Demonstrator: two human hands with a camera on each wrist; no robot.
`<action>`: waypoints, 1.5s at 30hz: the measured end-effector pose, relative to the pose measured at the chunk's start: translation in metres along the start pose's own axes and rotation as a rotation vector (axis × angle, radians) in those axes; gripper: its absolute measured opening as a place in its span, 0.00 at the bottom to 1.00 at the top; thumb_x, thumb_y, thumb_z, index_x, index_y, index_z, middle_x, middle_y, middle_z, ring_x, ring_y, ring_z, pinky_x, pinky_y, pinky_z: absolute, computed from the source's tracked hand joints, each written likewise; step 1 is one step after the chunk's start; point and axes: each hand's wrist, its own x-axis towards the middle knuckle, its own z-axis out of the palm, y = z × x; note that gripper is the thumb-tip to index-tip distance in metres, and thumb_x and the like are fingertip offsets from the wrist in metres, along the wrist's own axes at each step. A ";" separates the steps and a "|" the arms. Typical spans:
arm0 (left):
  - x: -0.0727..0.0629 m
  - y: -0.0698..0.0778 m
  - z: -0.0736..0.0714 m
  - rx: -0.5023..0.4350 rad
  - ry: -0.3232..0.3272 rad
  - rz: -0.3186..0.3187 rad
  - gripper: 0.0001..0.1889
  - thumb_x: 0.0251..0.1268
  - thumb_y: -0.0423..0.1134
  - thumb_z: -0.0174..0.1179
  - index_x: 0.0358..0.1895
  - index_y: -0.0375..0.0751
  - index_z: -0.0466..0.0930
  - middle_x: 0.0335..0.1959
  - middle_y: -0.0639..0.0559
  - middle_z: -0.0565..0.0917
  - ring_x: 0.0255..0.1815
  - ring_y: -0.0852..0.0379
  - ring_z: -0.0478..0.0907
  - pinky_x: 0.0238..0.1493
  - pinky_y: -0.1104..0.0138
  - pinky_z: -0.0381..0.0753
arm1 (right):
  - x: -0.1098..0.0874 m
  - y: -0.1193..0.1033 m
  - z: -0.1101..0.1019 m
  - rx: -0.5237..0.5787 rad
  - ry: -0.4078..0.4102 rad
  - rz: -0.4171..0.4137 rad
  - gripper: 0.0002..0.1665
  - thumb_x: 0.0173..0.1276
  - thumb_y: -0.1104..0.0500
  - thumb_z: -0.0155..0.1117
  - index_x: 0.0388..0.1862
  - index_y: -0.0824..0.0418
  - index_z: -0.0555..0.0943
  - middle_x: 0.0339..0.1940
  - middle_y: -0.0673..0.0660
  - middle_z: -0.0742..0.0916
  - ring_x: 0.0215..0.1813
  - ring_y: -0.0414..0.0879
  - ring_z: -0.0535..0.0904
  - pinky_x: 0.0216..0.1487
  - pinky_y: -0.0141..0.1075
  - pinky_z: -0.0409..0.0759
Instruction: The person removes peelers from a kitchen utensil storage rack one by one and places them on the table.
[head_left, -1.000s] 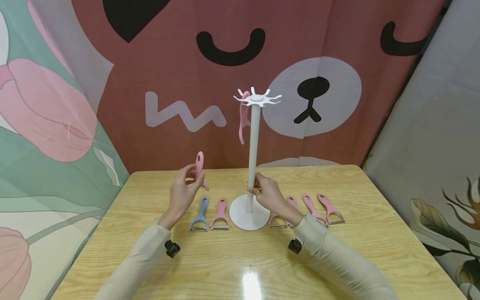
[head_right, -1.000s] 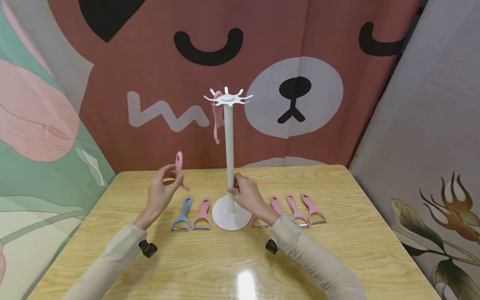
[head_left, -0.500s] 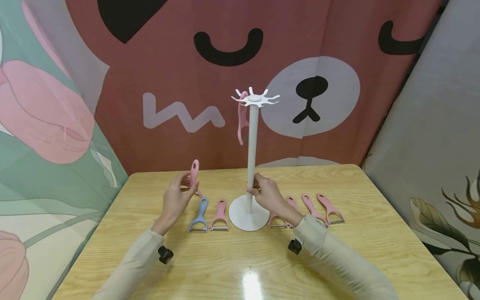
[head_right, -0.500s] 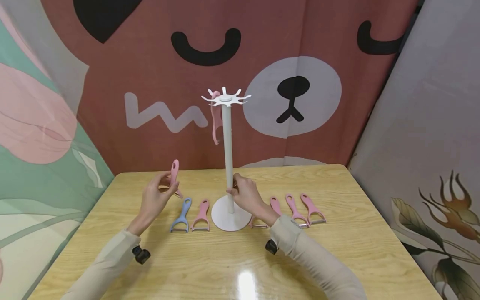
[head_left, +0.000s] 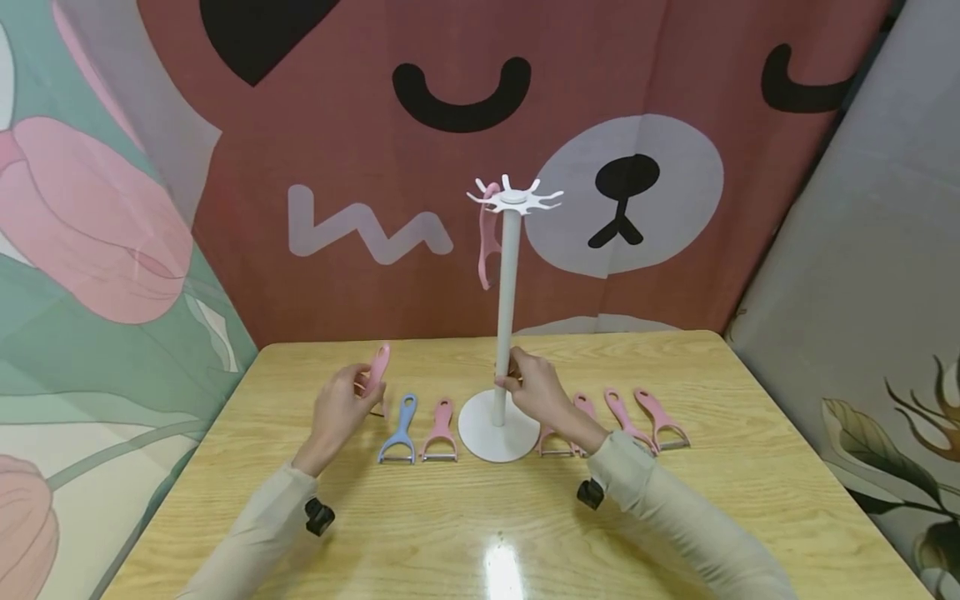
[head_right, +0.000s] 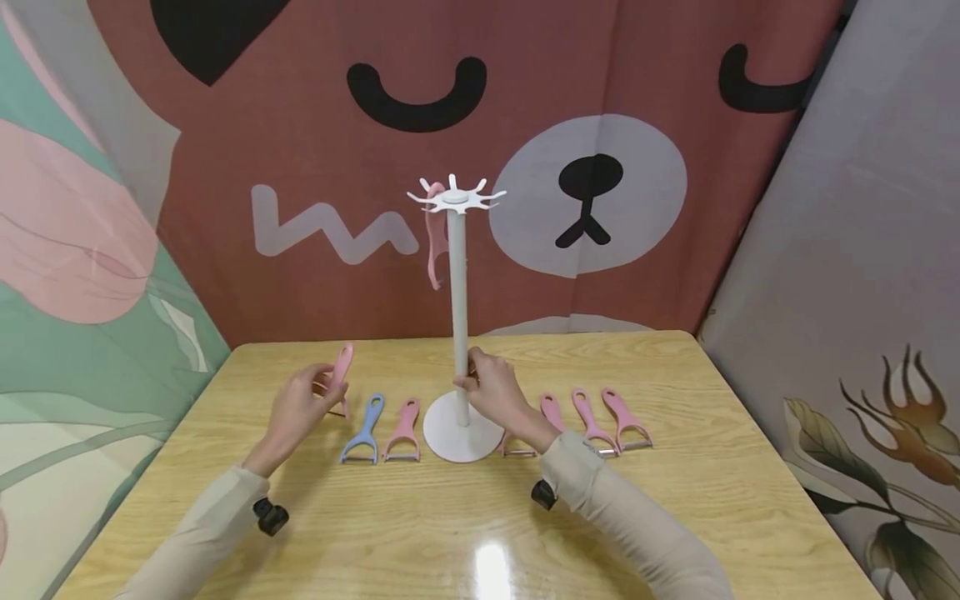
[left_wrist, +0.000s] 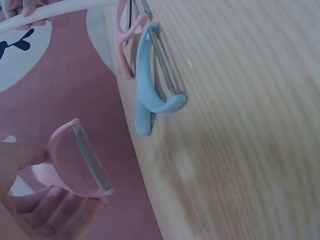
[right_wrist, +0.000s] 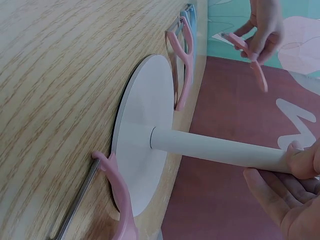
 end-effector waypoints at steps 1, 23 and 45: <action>-0.001 -0.001 -0.001 0.012 -0.012 -0.005 0.19 0.62 0.37 0.67 0.52 0.26 0.80 0.32 0.42 0.84 0.31 0.47 0.83 0.30 0.56 0.81 | 0.000 0.000 0.000 0.000 0.000 0.002 0.07 0.67 0.66 0.68 0.40 0.65 0.78 0.30 0.55 0.85 0.37 0.50 0.86 0.36 0.42 0.85; -0.014 -0.014 0.000 0.274 -0.299 -0.181 0.20 0.68 0.46 0.61 0.38 0.26 0.82 0.24 0.41 0.82 0.21 0.49 0.75 0.20 0.59 0.74 | -0.001 0.000 -0.001 0.004 -0.005 0.006 0.07 0.68 0.65 0.67 0.42 0.65 0.78 0.32 0.56 0.86 0.38 0.51 0.86 0.39 0.43 0.86; -0.015 -0.015 0.006 0.389 -0.419 -0.241 0.14 0.57 0.40 0.63 0.20 0.41 0.70 0.19 0.48 0.72 0.23 0.49 0.70 0.21 0.58 0.70 | -0.001 0.000 0.000 -0.007 -0.006 0.020 0.07 0.67 0.66 0.68 0.40 0.64 0.78 0.31 0.54 0.85 0.36 0.49 0.85 0.36 0.42 0.85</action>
